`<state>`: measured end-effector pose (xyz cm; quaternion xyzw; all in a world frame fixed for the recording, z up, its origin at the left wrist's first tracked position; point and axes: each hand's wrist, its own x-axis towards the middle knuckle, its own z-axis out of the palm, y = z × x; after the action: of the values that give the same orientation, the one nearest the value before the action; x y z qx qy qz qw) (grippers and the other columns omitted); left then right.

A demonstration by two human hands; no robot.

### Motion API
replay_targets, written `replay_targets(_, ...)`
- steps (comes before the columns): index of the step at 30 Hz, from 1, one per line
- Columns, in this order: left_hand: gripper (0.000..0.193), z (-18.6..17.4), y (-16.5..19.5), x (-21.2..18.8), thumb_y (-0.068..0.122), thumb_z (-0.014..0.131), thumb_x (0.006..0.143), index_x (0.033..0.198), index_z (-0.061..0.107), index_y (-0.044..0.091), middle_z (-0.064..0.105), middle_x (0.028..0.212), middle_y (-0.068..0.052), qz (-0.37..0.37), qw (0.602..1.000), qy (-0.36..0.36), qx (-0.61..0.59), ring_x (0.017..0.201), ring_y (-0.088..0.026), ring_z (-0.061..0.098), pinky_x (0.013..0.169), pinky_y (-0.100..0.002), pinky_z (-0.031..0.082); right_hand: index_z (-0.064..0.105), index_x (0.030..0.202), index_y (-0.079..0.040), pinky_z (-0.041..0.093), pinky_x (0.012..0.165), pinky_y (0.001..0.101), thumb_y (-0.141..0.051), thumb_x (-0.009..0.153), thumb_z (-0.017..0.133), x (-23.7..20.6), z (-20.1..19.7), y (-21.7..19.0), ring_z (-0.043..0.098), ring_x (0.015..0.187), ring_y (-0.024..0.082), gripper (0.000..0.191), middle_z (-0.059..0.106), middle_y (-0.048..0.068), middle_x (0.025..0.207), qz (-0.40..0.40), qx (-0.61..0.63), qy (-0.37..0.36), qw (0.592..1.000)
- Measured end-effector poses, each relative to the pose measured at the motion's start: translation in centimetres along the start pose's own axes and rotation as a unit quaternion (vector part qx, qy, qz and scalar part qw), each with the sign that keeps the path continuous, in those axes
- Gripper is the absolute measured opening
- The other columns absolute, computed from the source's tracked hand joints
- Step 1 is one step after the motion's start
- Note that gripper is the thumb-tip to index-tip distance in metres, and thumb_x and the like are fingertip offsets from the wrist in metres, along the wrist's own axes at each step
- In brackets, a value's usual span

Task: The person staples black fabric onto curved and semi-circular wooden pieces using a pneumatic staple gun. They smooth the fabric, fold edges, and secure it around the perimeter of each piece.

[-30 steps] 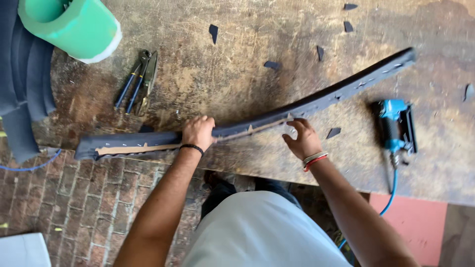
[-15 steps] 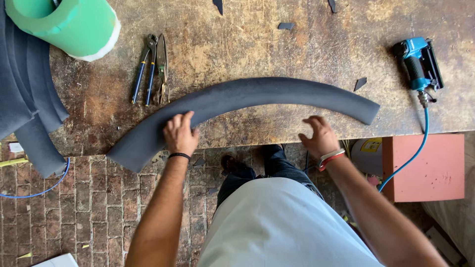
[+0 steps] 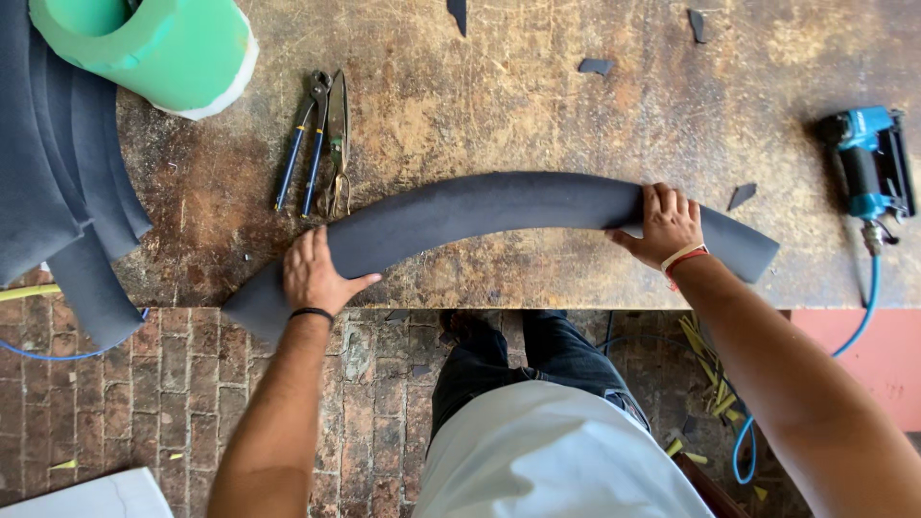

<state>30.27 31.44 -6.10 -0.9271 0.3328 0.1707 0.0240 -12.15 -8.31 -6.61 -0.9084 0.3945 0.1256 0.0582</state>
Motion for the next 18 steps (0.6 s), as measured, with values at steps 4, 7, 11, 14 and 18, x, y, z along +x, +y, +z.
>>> replay_targets(4, 0.139, 0.6, 3.5, 0.6, 0.086, 0.081, 0.051, 0.154, 0.033, 0.006, 0.038, 0.157, -0.02, 0.019, 0.999, 0.043, 0.012, 0.147, -0.037, 0.034, 0.124, -0.05, 0.025, 0.033, 0.157, -0.006, 0.021, 0.122, 0.0506, -0.076, 0.075, 0.068, 1.0, 0.7, -0.3, 0.03, 0.148, 0.038, 0.113, 0.038, 0.018, 0.156, -0.016, 0.015, -0.002, 1.0)
replay_targets(7, 0.136, 0.8, 5.9, 0.4, 0.088, 0.078, 0.053, 0.153, 0.037, 0.004, 0.044, 0.152, -0.019, 0.026, 0.998, 0.058, 0.025, 0.146, -0.037, 0.038, 0.124, -0.049, 0.028, 0.034, 0.156, -0.005, 0.019, 0.123, 0.052, -0.077, 0.075, 0.068, 0.7, 0.9, -0.3, 0.03, 0.147, 0.039, 0.113, 0.038, 0.018, 0.155, -0.02, 0.004, 0.006, 1.0)
replay_targets(11, 0.143, 0.7, 9.3, 1.8, 0.091, 0.078, 0.05, 0.153, 0.034, 0.002, 0.042, 0.15, -0.021, 0.035, 0.998, 0.024, 0.047, 0.141, -0.038, 0.038, 0.118, -0.048, 0.03, 0.035, 0.157, -0.004, 0.019, 0.124, 0.0532, -0.076, 0.076, 0.068, 0.2, 1.1, -0.5, 0.031, 0.147, 0.04, 0.113, 0.04, 0.019, 0.154, -0.023, 0.001, 0.016, 1.0)
replay_targets(14, 0.144, 1.1, 13.1, 3.1, 0.091, 0.078, 0.051, 0.155, 0.031, 0.004, 0.042, 0.15, -0.022, 0.073, 0.996, -0.003, 0.054, 0.142, -0.037, 0.037, 0.119, -0.049, 0.03, 0.035, 0.157, -0.004, 0.019, 0.123, 0.0546, -0.075, 0.077, 0.068, 0.0, 1.1, -0.8, 0.031, 0.147, 0.04, 0.112, 0.04, 0.019, 0.154, -0.023, 0.014, 0.016, 1.0)
replay_targets(18, 0.133, 1.9, 18.4, 3.6, 0.084, 0.079, 0.055, 0.156, 0.036, 0.01, 0.048, 0.151, -0.012, 0.188, 0.981, 0.045, 0.014, 0.144, -0.031, 0.042, 0.127, -0.046, 0.031, 0.032, 0.156, -0.004, 0.018, 0.12, 0.0564, -0.075, 0.076, 0.069, -0.2, 0.8, -0.9, 0.028, 0.147, 0.041, 0.113, 0.037, 0.02, 0.154, -0.008, 0.02, -0.006, 1.0)
